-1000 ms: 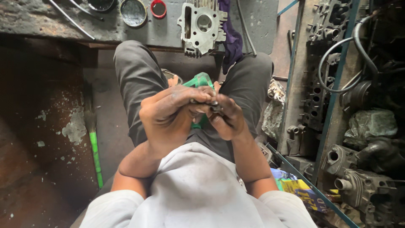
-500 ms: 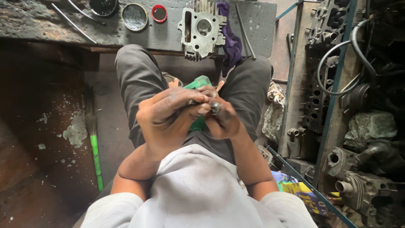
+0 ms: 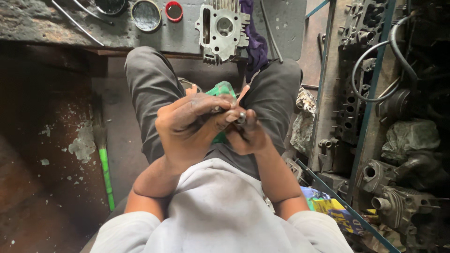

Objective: The person wipes a cylinder head with a cloth, handles a valve and a small metal component by hand, and dabs their finger into a small container of lubricant.

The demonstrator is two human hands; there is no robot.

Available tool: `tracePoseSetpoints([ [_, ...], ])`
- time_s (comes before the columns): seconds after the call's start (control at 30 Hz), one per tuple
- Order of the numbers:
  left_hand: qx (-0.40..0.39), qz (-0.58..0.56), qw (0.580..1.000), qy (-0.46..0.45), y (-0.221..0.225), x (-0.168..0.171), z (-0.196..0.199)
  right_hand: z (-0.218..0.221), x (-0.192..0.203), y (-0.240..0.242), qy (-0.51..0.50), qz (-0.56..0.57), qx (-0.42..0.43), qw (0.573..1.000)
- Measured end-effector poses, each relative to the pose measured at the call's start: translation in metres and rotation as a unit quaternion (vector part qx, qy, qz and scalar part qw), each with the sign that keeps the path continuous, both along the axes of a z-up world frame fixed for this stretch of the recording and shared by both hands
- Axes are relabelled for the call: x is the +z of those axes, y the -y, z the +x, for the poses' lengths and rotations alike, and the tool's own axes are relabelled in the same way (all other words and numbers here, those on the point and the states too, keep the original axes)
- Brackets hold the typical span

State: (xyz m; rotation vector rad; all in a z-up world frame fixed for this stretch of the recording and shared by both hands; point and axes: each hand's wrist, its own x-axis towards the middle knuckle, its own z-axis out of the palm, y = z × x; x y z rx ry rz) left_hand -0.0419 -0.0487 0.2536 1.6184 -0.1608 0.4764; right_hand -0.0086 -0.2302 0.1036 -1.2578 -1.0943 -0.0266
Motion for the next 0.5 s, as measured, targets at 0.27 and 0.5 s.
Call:
tracePoseSetpoints([
  [0.27,0.012,0.022,1.0,-0.008,-0.002,-0.003,0.0,-0.009,-0.012,0.017,-0.189,-0.061,-0.008,0.98],
  [0.5,0.022,-0.001,0.999,-0.026,-0.001,-0.001,-0.001,0.007,0.021,-0.006,-0.083,0.053,0.028,0.995],
])
